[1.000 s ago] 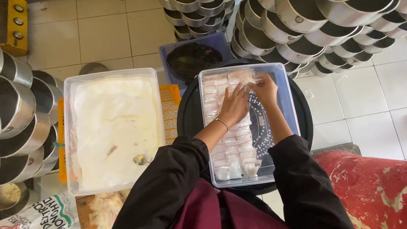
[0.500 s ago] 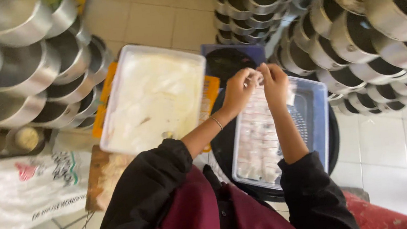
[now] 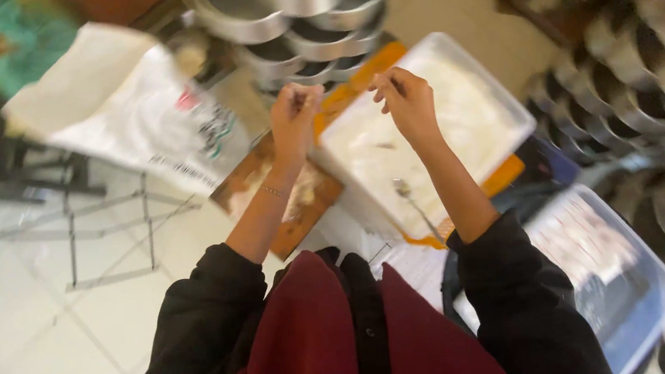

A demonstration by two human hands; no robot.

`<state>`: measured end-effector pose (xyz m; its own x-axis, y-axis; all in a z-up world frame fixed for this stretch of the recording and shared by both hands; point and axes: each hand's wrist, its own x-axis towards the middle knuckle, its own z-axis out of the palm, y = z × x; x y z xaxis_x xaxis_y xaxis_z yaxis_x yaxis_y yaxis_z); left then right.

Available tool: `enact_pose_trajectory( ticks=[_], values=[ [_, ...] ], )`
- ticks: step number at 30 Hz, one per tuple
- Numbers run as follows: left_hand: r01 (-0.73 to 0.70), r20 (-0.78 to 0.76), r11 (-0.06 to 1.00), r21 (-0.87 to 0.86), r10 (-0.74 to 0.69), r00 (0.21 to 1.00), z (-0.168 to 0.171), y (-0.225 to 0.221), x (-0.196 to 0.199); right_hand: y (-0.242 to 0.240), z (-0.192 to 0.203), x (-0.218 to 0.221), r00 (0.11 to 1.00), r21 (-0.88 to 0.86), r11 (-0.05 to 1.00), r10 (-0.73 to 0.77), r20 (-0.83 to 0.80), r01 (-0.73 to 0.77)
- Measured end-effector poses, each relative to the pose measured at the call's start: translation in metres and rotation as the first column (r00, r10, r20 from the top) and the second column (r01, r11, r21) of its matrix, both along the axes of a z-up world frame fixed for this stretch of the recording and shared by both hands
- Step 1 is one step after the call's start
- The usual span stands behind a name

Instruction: The person scoops white powder from a container into small plastic bags by hand and with a spoon, then seals the bags and places them into a larger bin.

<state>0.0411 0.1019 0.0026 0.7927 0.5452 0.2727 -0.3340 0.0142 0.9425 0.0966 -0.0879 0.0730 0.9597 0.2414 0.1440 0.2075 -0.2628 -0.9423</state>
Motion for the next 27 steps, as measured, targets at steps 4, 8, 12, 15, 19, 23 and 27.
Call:
enact_pose_trajectory(
  ticks=[4,8,12,15,19,23,27],
  values=[
    [-0.224,-0.081,0.972,-0.068,0.219,0.972,-0.035,0.089,-0.06,0.093,-0.052,-0.007,0.977,-0.056,0.978,0.194,-0.086,-0.199],
    [-0.396,-0.321,0.911,-0.113,0.344,0.882,-0.112,0.137,-0.114,0.166,-0.124,-0.029,0.902,0.127,0.945,0.327,-0.283,-0.303],
    [-0.482,-0.488,0.876,-0.021,0.412,0.77,-0.134,0.135,-0.153,0.2,-0.22,-0.047,0.841,-0.019,0.921,0.347,-0.415,-0.389],
    [-0.478,-0.598,0.878,-0.001,0.383,0.704,-0.194,0.141,-0.167,0.201,-0.295,-0.065,0.826,-0.111,0.922,0.273,-0.493,-0.371],
    [-0.474,-0.668,0.867,-0.154,0.262,0.697,-0.229,0.135,-0.177,0.187,-0.309,-0.081,0.811,-0.254,0.879,0.214,-0.545,-0.403],
    [-0.378,-0.809,0.92,-0.102,0.145,0.569,-0.303,0.136,-0.18,0.172,-0.32,-0.092,0.804,-0.459,0.75,0.16,-0.572,-0.476],
    [-0.277,-0.871,0.957,-0.086,0.063,0.487,-0.349,0.134,-0.178,0.156,-0.466,-0.079,0.649,-0.224,0.889,0.102,-0.754,-0.4]
  ],
)
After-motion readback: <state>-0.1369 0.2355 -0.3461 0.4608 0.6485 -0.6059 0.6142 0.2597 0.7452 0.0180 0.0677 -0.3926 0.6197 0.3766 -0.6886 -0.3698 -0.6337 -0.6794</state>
